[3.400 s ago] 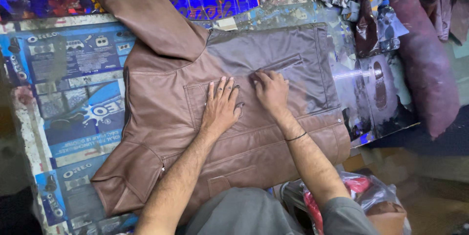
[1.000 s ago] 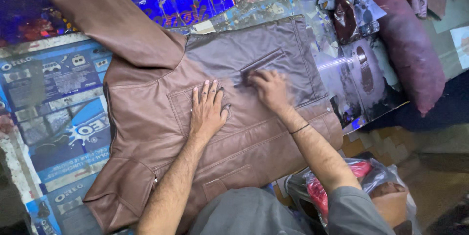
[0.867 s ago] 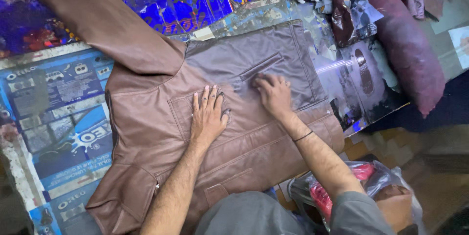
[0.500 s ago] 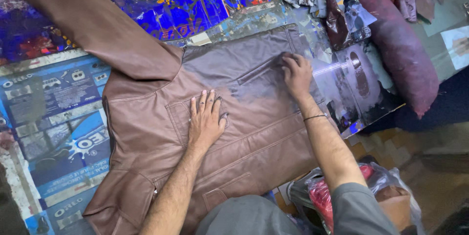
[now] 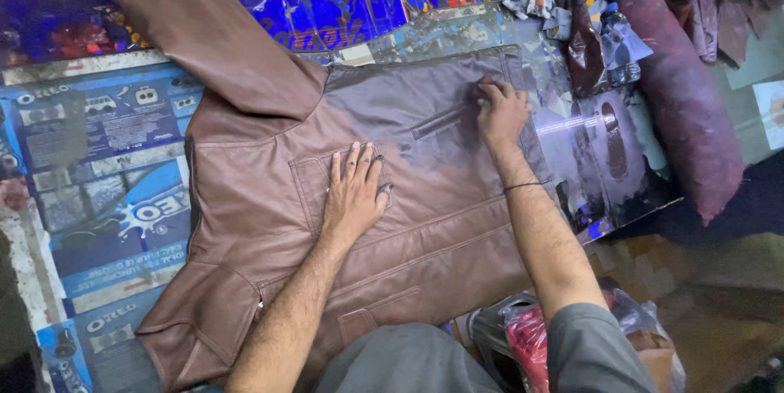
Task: The person lays a brown leather jacket on a work table and rubs a dark liquid dye into its surface using a small sponge, repositioning and flipping the jacket to treat different areas. They briefly handle a bottle of dye and continue rubbing the treated panels across the jacket body and sleeves.
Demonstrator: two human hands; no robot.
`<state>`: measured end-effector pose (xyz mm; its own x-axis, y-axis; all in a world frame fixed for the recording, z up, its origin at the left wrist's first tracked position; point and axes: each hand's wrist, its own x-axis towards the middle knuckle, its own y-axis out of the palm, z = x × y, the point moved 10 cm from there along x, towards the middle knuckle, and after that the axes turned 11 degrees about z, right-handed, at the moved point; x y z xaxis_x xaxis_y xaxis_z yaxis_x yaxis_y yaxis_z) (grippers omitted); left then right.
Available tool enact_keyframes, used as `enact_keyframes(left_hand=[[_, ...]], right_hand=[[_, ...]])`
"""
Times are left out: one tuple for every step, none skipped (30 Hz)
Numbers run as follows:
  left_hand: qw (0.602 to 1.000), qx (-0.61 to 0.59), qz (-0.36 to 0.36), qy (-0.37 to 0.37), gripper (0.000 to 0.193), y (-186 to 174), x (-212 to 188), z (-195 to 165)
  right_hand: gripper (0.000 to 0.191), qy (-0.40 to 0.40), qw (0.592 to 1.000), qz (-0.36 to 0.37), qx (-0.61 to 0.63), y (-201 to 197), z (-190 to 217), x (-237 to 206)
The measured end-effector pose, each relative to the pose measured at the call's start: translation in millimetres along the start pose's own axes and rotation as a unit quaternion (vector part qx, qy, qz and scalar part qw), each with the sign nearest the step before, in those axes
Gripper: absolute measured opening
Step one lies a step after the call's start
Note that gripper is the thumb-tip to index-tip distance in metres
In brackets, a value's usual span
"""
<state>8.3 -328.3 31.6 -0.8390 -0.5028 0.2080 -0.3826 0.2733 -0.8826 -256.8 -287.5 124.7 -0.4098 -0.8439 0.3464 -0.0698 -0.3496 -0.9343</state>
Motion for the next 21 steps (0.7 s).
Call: enact_keyframes(left_hand=[[1.0,0.001,0.0,0.001,0.063,-0.1,0.2,0.0],[1.0,-0.001,0.0,0.0,0.063,0.1,0.7,0.4],[1.0,-0.004,0.002,0.0,0.063,0.5,1.0,0.9],[1.0,-0.006,0.006,-0.001,0.063,1.4,1.0,1.2],[1.0,-0.006,0.008,-0.002,0.062,2.0,1.0,1.7],[1.0,-0.006,0.009,-0.005,0.06,2.3,1.1,2.4],[1.0,-0.007,0.01,-0.007,0.059,2.8,0.7,2.8],[1.0,-0.008,0.012,-0.006,0.06,3.4,0.3,2.8],[1.0,-0.008,0.012,-0.005,0.061,3.5,0.3,3.0],[1.0,-0.009,0.013,-0.006,0.061,4.0,0.0,3.5],[1.0,-0.01,0.014,-0.006,0.061,4.4,-0.6,3.4],[1.0,-0.009,0.014,-0.003,0.061,4.8,-1.0,3.2],[1.0,-0.007,0.012,-0.003,0.061,4.5,-1.0,3.4],[1.0,-0.003,0.002,-0.004,0.06,2.8,-1.3,3.9],[1.0,-0.001,-0.003,-0.006,0.06,2.1,-2.0,4.0],[1.0,0.002,-0.008,-0.002,0.059,1.3,-2.6,3.2],[1.0,-0.001,-0.002,0.0,0.061,2.6,-2.4,3.1],[1.0,-0.005,0.002,0.0,0.062,3.1,-2.0,3.3],[1.0,-0.008,0.006,-0.002,0.064,3.7,-1.9,3.8],[1.0,-0.007,0.009,-0.003,0.064,4.1,-2.1,3.9],[1.0,-0.004,0.012,-0.003,0.064,4.6,-1.8,3.7]], right_hand=[[0.029,-0.056,0.998,0.022,0.026,5.9,12.7,-0.3],[0.031,-0.113,0.991,0.044,0.052,11.4,26.2,-2.0],[0.031,-0.117,0.991,0.044,0.054,12.1,28.5,-2.3],[0.031,-0.12,0.99,0.045,0.057,13.8,32.0,-3.8],[0.031,-0.123,0.989,0.047,0.061,15.6,36.0,-5.7],[0.031,-0.068,0.995,0.044,0.054,18.1,30.1,-6.2],[0.032,-0.013,0.998,0.042,0.045,21.9,26.5,-9.6],[0.032,0.044,0.998,0.036,0.036,24.4,22.3,-13.6],[0.033,-0.018,0.997,0.035,0.065,28.5,42.7,-17.8],[0.033,-0.081,0.992,0.037,0.094,31.9,62.8,-24.7],[0.034,-0.14,0.982,0.04,0.123,31.8,77.6,-30.5],[0.032,-0.166,0.976,0.069,0.126,37.0,85.9,-32.9],[0.029,-0.196,0.967,0.095,0.129,40.7,93.6,-34.5],[0.027,-0.227,0.957,0.125,0.131,44.7,101.3,-36.9],[0.029,-0.185,0.971,0.096,0.116,40.0,94.0,-33.4],[0.03,-0.14,0.983,0.064,0.099,34.9,86.2,-30.4],[0.032,-0.096,0.992,0.027,0.081,29.2,79.2,-29.1],[0.031,-0.108,0.989,0.036,0.091,31.3,83.1,-29.6],[0.03,-0.122,0.986,0.047,0.103,34.4,87.7,-31.3],[0.029,-0.132,0.983,0.058,0.115,37.5,90.5,-33.8],[0.029,-0.187,0.966,0.097,0.148,42.0,101.0,-38.4]])
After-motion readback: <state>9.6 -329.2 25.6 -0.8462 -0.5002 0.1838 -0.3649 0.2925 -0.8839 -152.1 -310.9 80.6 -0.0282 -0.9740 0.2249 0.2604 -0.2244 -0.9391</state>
